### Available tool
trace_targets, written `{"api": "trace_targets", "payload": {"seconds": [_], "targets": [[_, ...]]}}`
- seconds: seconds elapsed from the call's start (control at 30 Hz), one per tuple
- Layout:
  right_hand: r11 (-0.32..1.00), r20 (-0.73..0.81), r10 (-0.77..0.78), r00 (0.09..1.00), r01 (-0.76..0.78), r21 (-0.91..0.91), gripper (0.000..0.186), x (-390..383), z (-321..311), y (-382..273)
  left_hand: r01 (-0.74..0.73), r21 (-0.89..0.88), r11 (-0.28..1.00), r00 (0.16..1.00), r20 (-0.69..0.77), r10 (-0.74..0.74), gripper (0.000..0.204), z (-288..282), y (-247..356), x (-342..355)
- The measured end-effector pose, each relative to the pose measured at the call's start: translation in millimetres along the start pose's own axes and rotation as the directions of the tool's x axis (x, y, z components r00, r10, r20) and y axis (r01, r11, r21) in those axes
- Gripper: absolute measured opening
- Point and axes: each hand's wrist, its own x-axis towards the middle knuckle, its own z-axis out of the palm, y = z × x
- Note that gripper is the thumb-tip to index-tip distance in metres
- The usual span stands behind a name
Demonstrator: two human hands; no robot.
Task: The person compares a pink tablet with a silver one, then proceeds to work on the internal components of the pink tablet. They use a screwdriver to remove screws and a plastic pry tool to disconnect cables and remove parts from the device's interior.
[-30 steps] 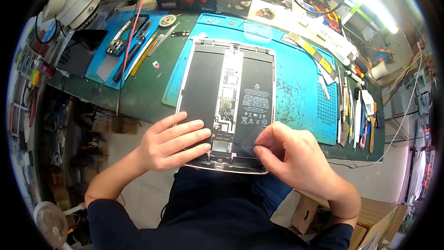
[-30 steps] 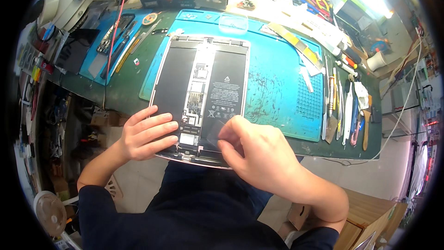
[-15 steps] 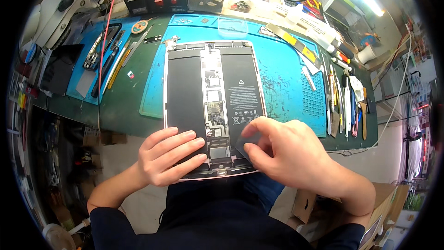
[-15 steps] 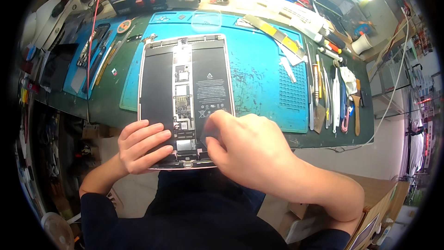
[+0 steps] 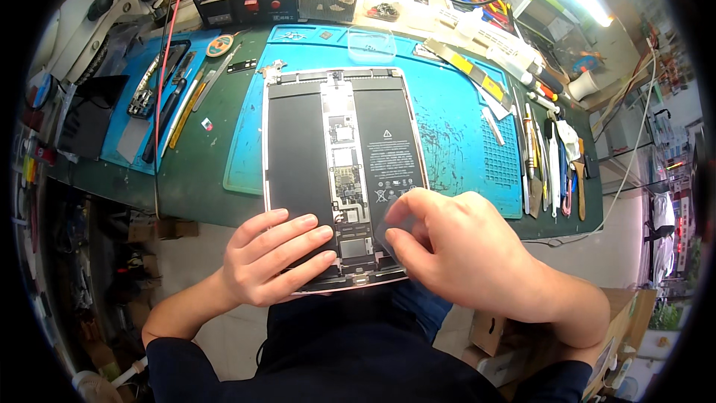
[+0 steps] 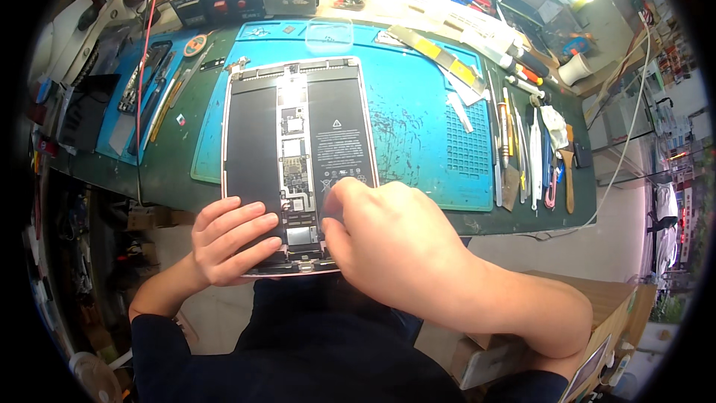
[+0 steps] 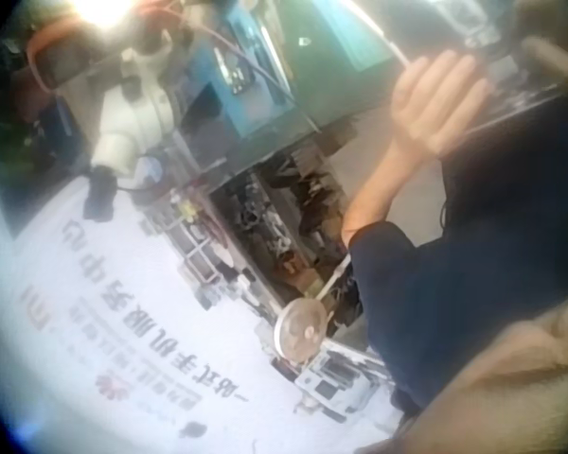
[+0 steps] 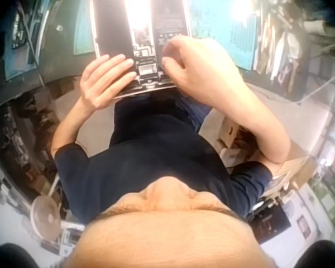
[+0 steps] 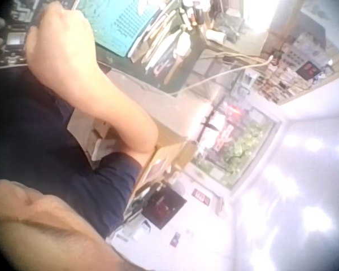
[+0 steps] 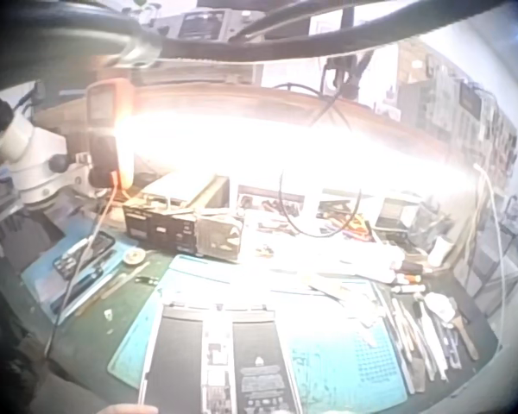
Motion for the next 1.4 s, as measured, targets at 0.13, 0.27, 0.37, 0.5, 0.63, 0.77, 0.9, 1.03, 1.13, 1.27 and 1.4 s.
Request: {"api": "trace_targets", "payload": {"seconds": [0.13, 0.27, 0.37, 0.5, 0.63, 0.77, 0.9, 1.03, 1.13, 1.27, 1.4], "targets": [[1.000, 0.017, 0.015, 1.000, -0.015, 0.011, 0.018, 2, -6, -9, 0.019, -0.037, 0.999, 1.000, 0.012, -0.019, 0.020, -1, 0, -3], [1.000, 0.043, 0.024, 0.999, -0.024, -0.005, 0.019, 3, -2, -7, 0.019, -0.042, 0.999, 1.000, -0.016, -0.020, 0.020, 2, 0, -3], [0.998, 0.073, 0.062, 0.995, -0.062, 0.001, 0.019, 5, -4, -12, 0.020, -0.036, 0.999, 1.000, -0.022, -0.020, 0.019, 4, -1, -4], [0.997, 0.087, 0.081, 0.993, -0.081, 0.003, 0.019, 6, -2, -14, 0.018, -0.028, 0.999, 1.000, -0.022, -0.018, 0.019, 3, 0, -4], [0.996, 0.069, 0.077, 0.995, -0.074, -0.046, 0.019, 7, -1, -17, 0.011, -0.028, 1.000, 1.000, -0.019, -0.011, 0.018, 3, -1, -4], [0.991, 0.117, 0.132, 0.984, -0.129, -0.035, 0.020, 8, -2, -18, 0.003, -0.027, 1.000, 1.000, -0.011, -0.004, 0.018, 2, -2, -4], [0.969, 0.209, 0.229, 0.951, -0.243, 0.042, 0.022, 14, -6, -18, 0.001, -0.023, 1.000, 1.000, -0.013, -0.001, 0.018, 3, -2, -4], [0.946, 0.246, 0.307, 0.919, -0.323, 0.025, 0.025, 21, -5, -16, -0.009, -0.016, 1.000, 1.000, -0.026, 0.008, 0.018, 3, -2, -4], [0.879, 0.311, 0.406, 0.859, -0.461, 0.124, 0.026, 25, -9, -20, -0.018, -0.015, 1.000, 0.999, -0.034, 0.017, 0.018, 4, -3, -4], [0.891, 0.264, 0.366, 0.892, -0.418, 0.178, 0.025, 22, 1, -16, -0.007, -0.028, 1.000, 0.999, -0.036, 0.006, 0.018, 5, -3, -4], [0.917, 0.178, 0.336, 0.925, -0.364, 0.163, 0.024, 14, 7, -14, 0.006, -0.026, 1.000, 0.999, -0.041, -0.007, 0.017, 4, -1, -4]]}}
